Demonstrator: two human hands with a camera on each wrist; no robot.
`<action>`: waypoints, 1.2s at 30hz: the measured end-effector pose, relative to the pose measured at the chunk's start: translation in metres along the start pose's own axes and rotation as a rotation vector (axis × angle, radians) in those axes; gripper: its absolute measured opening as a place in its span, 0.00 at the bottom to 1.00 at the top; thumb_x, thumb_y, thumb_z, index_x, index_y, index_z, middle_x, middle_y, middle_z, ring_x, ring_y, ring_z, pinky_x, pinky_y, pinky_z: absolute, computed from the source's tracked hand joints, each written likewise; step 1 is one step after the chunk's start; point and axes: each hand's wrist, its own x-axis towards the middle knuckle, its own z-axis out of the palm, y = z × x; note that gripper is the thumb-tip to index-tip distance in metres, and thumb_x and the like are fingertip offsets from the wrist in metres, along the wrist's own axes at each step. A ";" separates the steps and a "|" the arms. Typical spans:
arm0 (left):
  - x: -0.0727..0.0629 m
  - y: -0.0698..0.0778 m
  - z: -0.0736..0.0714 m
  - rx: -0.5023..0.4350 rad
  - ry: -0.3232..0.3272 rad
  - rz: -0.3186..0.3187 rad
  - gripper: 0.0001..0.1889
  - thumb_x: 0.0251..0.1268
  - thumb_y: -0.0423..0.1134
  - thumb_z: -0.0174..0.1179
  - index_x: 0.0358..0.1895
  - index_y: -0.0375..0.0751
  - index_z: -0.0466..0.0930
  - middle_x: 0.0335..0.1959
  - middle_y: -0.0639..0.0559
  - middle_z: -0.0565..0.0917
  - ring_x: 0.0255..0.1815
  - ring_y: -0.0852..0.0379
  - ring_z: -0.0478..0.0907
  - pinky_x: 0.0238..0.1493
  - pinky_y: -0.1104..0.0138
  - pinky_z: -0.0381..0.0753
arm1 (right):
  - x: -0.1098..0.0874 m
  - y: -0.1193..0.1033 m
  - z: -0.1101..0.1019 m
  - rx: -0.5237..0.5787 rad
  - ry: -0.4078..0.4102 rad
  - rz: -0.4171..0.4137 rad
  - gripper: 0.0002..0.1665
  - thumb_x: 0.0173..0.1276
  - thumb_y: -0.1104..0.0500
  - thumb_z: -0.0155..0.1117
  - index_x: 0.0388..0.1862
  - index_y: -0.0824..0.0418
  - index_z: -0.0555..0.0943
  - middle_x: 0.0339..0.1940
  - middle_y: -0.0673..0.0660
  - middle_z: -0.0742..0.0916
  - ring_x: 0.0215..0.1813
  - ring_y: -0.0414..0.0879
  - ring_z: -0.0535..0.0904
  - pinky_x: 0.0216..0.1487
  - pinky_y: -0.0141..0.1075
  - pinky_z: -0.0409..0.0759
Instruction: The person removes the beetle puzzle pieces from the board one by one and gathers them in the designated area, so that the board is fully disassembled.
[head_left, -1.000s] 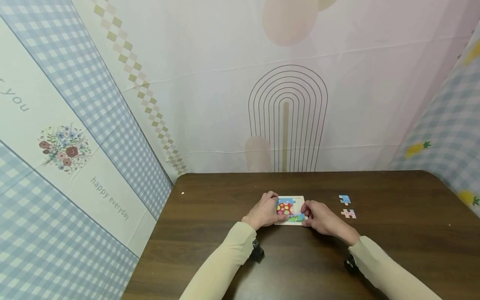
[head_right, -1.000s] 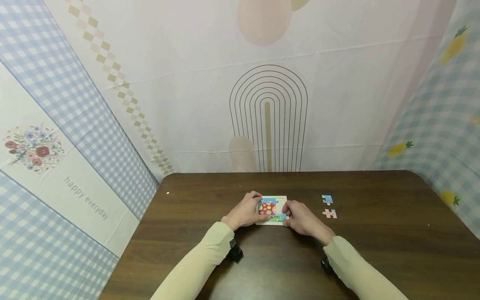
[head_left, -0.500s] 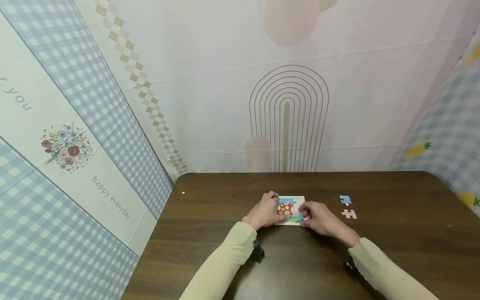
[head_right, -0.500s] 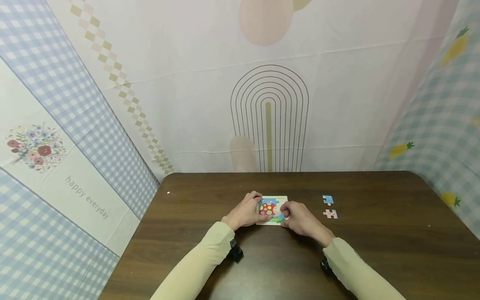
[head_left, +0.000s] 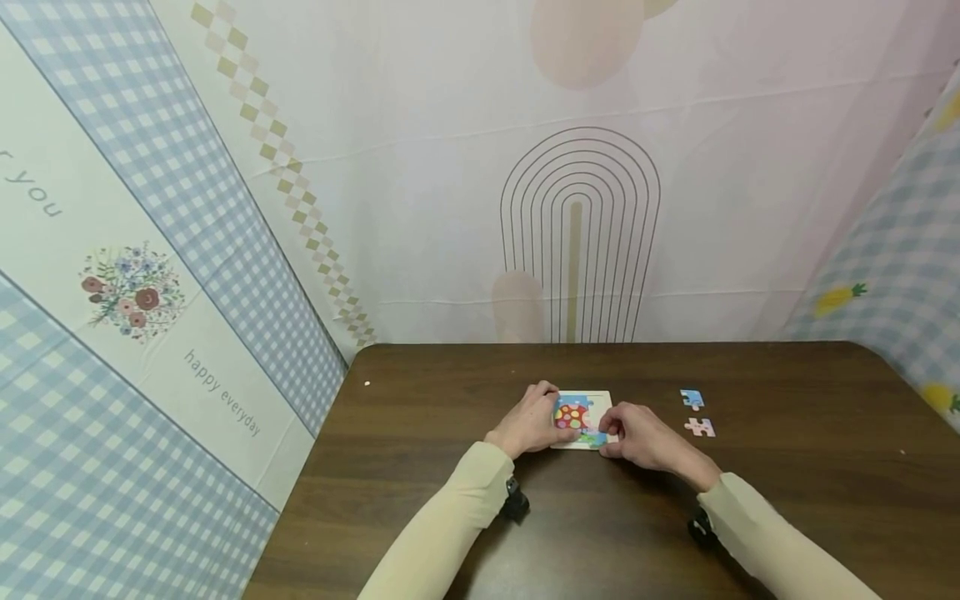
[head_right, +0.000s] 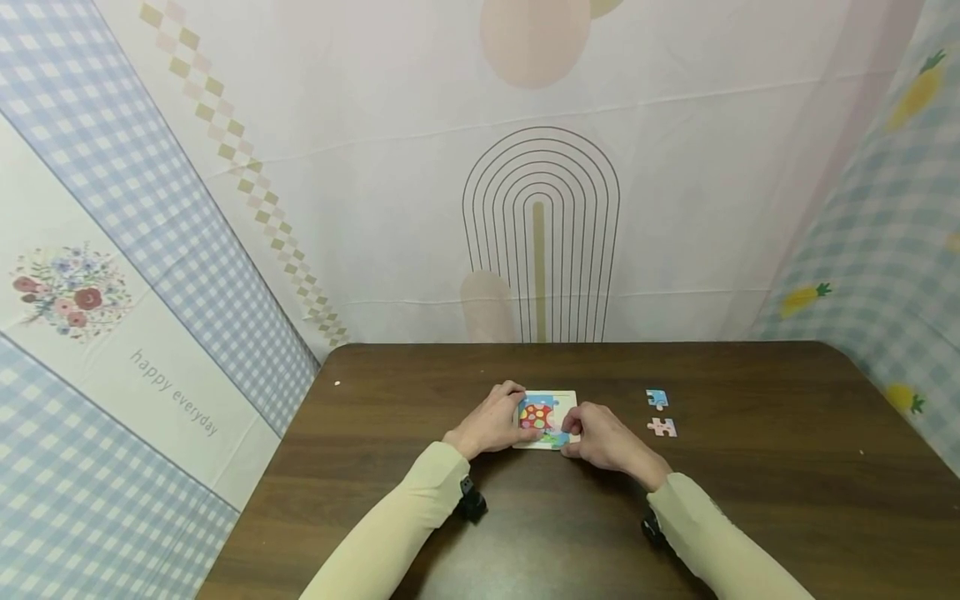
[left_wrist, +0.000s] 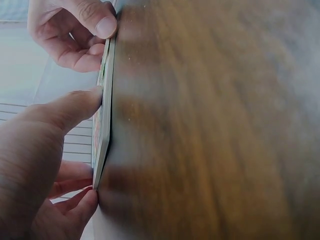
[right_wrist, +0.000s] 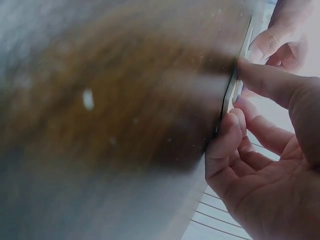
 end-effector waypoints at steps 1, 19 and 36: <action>-0.002 0.002 -0.003 -0.019 0.000 -0.003 0.44 0.67 0.64 0.74 0.76 0.37 0.77 0.76 0.52 0.75 0.78 0.54 0.70 0.78 0.64 0.76 | 0.000 0.000 0.000 0.000 -0.003 0.000 0.15 0.64 0.62 0.83 0.44 0.64 0.86 0.37 0.55 0.83 0.39 0.46 0.75 0.41 0.35 0.74; -0.028 0.016 -0.042 -0.106 -0.112 0.028 0.53 0.58 0.64 0.80 0.82 0.39 0.70 0.80 0.52 0.70 0.80 0.53 0.66 0.78 0.61 0.77 | -0.025 0.009 -0.011 0.007 0.038 -0.024 0.16 0.65 0.59 0.83 0.45 0.64 0.86 0.36 0.54 0.83 0.39 0.45 0.75 0.38 0.32 0.73; -0.026 0.015 -0.041 -0.085 -0.090 0.036 0.54 0.54 0.63 0.83 0.79 0.37 0.71 0.78 0.49 0.72 0.77 0.51 0.69 0.79 0.61 0.75 | -0.070 0.050 -0.045 -0.038 0.121 -0.016 0.16 0.63 0.60 0.84 0.43 0.64 0.85 0.34 0.51 0.83 0.36 0.37 0.72 0.36 0.30 0.73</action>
